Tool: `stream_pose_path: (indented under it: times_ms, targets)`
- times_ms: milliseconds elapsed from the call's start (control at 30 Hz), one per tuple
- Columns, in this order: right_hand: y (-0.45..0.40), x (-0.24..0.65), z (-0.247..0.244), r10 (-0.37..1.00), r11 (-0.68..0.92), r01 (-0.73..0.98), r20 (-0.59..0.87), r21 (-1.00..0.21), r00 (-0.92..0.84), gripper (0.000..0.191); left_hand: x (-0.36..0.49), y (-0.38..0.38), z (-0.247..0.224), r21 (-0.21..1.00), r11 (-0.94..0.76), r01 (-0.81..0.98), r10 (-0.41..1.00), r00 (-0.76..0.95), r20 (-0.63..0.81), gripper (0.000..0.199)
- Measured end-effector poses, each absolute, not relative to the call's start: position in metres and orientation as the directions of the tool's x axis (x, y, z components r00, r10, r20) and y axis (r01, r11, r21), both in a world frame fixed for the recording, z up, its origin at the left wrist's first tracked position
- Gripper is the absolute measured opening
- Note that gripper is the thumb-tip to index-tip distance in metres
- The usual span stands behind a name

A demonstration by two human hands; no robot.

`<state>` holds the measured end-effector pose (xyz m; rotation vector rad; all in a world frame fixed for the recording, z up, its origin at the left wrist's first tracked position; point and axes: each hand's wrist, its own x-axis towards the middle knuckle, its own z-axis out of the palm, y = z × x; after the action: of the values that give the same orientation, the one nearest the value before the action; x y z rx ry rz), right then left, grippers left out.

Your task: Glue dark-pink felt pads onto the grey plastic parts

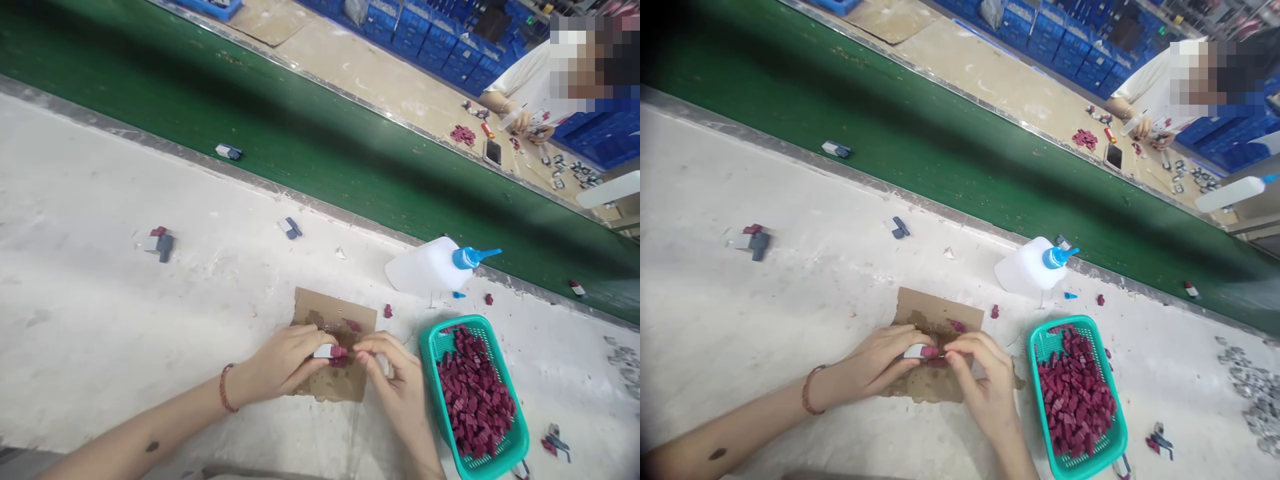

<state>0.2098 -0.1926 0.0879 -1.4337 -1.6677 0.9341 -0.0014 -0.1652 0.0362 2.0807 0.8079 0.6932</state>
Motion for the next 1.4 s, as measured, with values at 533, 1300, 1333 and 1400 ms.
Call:
stream_pose_path:
  times_ms: [533,1300,1333,1400]
  targets:
    - [-0.194,0.300,0.077,0.848,-0.528,0.831,-0.048,-0.175,0.528,0.041,-0.015,-0.106,0.065,0.854,-0.208,0.476,0.914,0.406,-0.004,0.033]
    - [-0.202,0.293,0.080,0.818,-0.485,0.739,0.057,-0.468,0.573,0.026,-0.091,0.070,0.015,0.502,-0.220,0.837,0.964,0.107,0.244,0.040]
    - [-0.204,0.292,0.080,0.824,-0.439,0.711,0.069,-0.550,0.562,0.026,-0.093,0.070,0.016,0.511,-0.225,0.830,0.965,0.116,0.235,0.038]
    - [-0.207,0.289,0.080,0.825,-0.356,0.619,0.075,-0.700,0.560,0.027,-0.090,0.070,0.021,0.538,-0.207,0.817,0.970,0.099,0.222,0.033]
